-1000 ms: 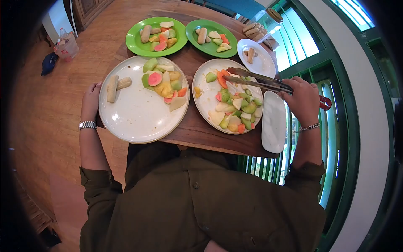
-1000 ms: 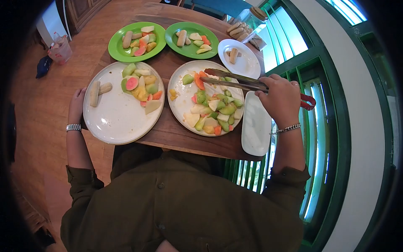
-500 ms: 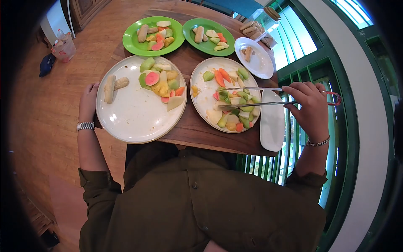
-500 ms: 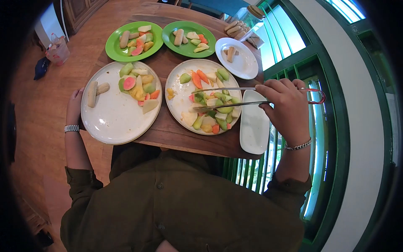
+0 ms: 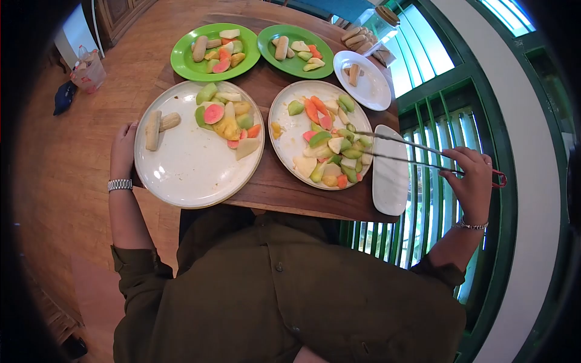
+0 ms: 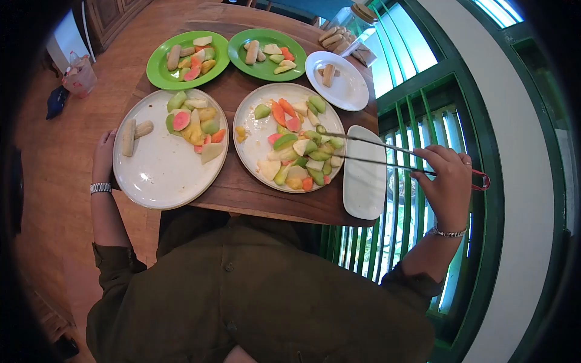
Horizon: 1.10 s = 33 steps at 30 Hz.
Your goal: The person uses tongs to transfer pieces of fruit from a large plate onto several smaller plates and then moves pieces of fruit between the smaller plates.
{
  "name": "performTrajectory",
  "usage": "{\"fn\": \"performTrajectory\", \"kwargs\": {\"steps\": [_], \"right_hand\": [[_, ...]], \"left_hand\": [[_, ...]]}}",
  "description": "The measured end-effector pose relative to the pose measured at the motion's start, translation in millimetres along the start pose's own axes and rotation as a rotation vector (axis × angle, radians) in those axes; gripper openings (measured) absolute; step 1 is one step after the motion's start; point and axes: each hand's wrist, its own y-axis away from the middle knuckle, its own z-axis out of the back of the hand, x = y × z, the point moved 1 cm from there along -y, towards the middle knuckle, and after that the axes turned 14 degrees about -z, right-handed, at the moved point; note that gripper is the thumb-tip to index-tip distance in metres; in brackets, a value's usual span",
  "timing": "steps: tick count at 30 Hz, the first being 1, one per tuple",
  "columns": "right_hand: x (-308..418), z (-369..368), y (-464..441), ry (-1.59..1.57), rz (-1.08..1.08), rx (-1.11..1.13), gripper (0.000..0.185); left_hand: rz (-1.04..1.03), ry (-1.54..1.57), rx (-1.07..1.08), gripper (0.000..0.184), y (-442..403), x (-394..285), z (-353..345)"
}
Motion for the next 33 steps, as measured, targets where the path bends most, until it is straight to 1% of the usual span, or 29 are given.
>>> {"fn": "performTrajectory", "kwargs": {"steps": [3, 6, 8, 11, 13, 15, 17, 18, 19, 20, 22, 23, 25, 27, 31, 33], "right_hand": [[-2, 1, 7, 0.043, 0.016, 0.010, 0.037], [1, -4, 10, 0.083, 0.060, -0.010, 0.034], [3, -12, 9, 0.097, 0.133, -0.098, 0.027], [-1, -14, 9, 0.114, 0.184, -0.162, 0.022], [-4, -7, 8, 0.103, 0.194, -0.199, 0.020], [-8, 3, 5, 0.094, 0.202, -0.232, 0.018], [-12, 11, 1, 0.128, 0.169, -0.328, 0.017], [-14, 12, -3, 0.141, 0.156, -0.342, 0.018], [-14, 10, -10, 0.142, 0.157, -0.343, 0.018], [-14, 8, -17, 0.128, 0.179, -0.410, 0.019], [-8, -2, -37, 0.100, 0.228, -0.530, 0.021], [0, -11, -48, 0.099, 0.230, -0.531, 0.021], [17, -31, -71, 0.043, 0.272, -0.672, 0.019], [29, -56, -94, 0.103, 0.332, -0.769, 0.018], [48, -98, -128, 0.155, 0.360, -0.784, 0.018], [55, -112, -138, 0.168, 0.354, -0.752, 0.020]], "left_hand": [[-0.022, 0.003, 0.003, 0.040, -3, 10, 1], [0.007, 0.012, 0.013, 0.039, -4, 10, 2], [0.017, 0.015, 0.012, 0.039, -1, 3, 1], [0.004, 0.007, -0.002, 0.039, 0, 2, 1], [-0.015, -0.006, -0.013, 0.039, 0, 4, 2], [0.010, 0.055, -0.010, 0.039, 1, 3, 0], [0.018, 0.016, 0.001, 0.039, 1, -1, 2], [0.024, -0.022, 0.009, 0.039, 1, -2, 2], [0.024, -0.021, 0.008, 0.039, -1, 0, 3], [0.019, -0.005, 0.015, 0.039, -2, 5, 3], [0.014, 0.011, 0.019, 0.040, -4, 10, 2], [0.010, 0.008, 0.015, 0.040, -4, 10, 1], [0.008, 0.002, 0.003, 0.040, -4, 11, 2], [-0.043, -0.015, -0.008, 0.040, -3, 7, 1], [-0.029, 0.022, -0.030, 0.041, -1, 2, -1], [-0.026, -0.028, -0.009, 0.041, -2, 1, 0]]}}
